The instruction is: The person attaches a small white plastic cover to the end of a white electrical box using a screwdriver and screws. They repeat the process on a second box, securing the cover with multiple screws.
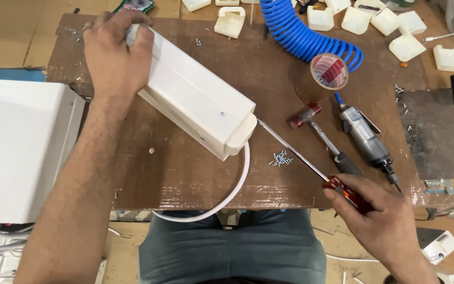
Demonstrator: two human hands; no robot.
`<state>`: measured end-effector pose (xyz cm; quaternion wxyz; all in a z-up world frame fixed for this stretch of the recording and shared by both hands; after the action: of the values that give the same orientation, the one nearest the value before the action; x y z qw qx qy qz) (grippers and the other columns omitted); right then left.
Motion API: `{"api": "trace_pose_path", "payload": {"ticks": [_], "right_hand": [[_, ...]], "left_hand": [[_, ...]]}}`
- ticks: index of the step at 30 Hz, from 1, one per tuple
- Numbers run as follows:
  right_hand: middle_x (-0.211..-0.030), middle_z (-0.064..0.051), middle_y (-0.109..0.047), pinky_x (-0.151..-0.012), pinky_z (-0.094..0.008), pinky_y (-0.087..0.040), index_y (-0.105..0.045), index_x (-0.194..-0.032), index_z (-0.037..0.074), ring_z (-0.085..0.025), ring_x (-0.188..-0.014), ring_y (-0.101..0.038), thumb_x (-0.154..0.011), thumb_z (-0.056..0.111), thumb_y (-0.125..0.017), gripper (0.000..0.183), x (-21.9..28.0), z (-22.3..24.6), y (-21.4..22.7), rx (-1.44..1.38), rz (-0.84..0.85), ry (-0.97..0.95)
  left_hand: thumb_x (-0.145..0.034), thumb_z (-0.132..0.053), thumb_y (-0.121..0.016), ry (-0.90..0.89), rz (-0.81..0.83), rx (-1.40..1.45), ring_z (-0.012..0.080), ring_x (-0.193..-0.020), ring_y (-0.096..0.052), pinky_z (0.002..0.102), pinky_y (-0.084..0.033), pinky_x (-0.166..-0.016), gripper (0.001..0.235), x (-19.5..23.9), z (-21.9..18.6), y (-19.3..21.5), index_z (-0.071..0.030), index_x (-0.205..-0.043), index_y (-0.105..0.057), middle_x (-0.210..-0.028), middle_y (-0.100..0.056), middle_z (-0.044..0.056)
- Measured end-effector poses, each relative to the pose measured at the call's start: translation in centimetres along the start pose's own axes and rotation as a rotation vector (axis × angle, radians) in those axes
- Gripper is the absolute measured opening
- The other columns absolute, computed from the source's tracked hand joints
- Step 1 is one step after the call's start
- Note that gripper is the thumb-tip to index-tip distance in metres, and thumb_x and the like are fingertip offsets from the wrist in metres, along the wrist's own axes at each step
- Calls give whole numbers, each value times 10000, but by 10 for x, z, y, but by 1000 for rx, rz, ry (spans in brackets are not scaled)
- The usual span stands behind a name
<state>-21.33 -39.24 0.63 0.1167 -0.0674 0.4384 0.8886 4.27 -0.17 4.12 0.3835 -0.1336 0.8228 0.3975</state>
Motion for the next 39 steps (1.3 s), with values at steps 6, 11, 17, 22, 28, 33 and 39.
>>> {"api": "trace_pose_path", "payload": {"ticks": [6,11,17,22,28,33,39], "right_hand": [[-869,-87,-763,-589,-292,-538,-783,-1079,63,-148,-661,-679,-782,189,-849,329,-1,-2,5,96,5,25],[-853,-68,-730,-608,-312,-531,-768,-1062,86,-164,-665,-686,-758,213,-840,337,-2,5,6,85,-7,107],[-822,-96,-711,-591,-330,-530,-766,-1087,113,-215,-653,-682,-750,228,-877,373,-27,9,11,186,21,117],[-743,-33,-737,-484,-269,-532,-790,-1028,57,-116,-590,-681,-828,246,-783,275,-34,-65,-6,-172,289,-216],[-607,-107,-558,-377,-342,-313,-704,-1234,158,-171,-460,-427,-901,218,-797,351,-18,-60,-17,-384,616,-666],[-799,1,-683,-530,-270,-497,-709,-1102,42,-85,-634,-625,-860,288,-749,347,-16,1,9,150,32,315],[-779,19,-664,-467,-264,-432,-692,-1061,40,-80,-579,-568,-968,290,-685,266,-24,-76,-8,-468,423,-292]], "left_hand": [[-939,-104,-666,28,1,1,329,-985,-622,535,-364,-1116,162,-1,-5,2,-120,-1054,-778,-1010,-688,113],[-950,-113,-668,65,26,19,330,-987,-620,510,-403,-1116,163,-1,-5,3,-122,-1070,-777,-1010,-689,113],[-906,-61,-645,-76,-24,27,351,-930,-619,574,-347,-1050,172,-3,-19,6,-65,-1042,-750,-1016,-693,149],[-927,-95,-651,-12,14,17,347,-1008,-627,581,-326,-1118,168,-1,-11,3,-91,-1065,-748,-1087,-696,144],[-924,-78,-656,-47,11,-20,358,-1034,-625,602,-287,-1124,178,-2,-10,5,-87,-1069,-759,-1105,-701,158],[-907,-90,-638,-9,22,30,352,-1008,-603,561,-333,-1069,187,-6,-17,2,-101,-1056,-751,-1092,-687,149],[-905,-102,-646,-12,13,-7,362,-970,-598,538,-358,-1039,170,-5,-17,7,-87,-1042,-747,-1045,-681,146]]}}
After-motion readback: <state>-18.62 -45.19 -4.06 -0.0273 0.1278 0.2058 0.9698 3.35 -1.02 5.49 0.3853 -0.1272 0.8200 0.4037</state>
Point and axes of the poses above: each hand's wrist, its own x-axis away from the middle knuckle, its own y-axis out of the back of the hand, z = x × y, the point moved 6 cm from there along -x, towards the middle knuckle
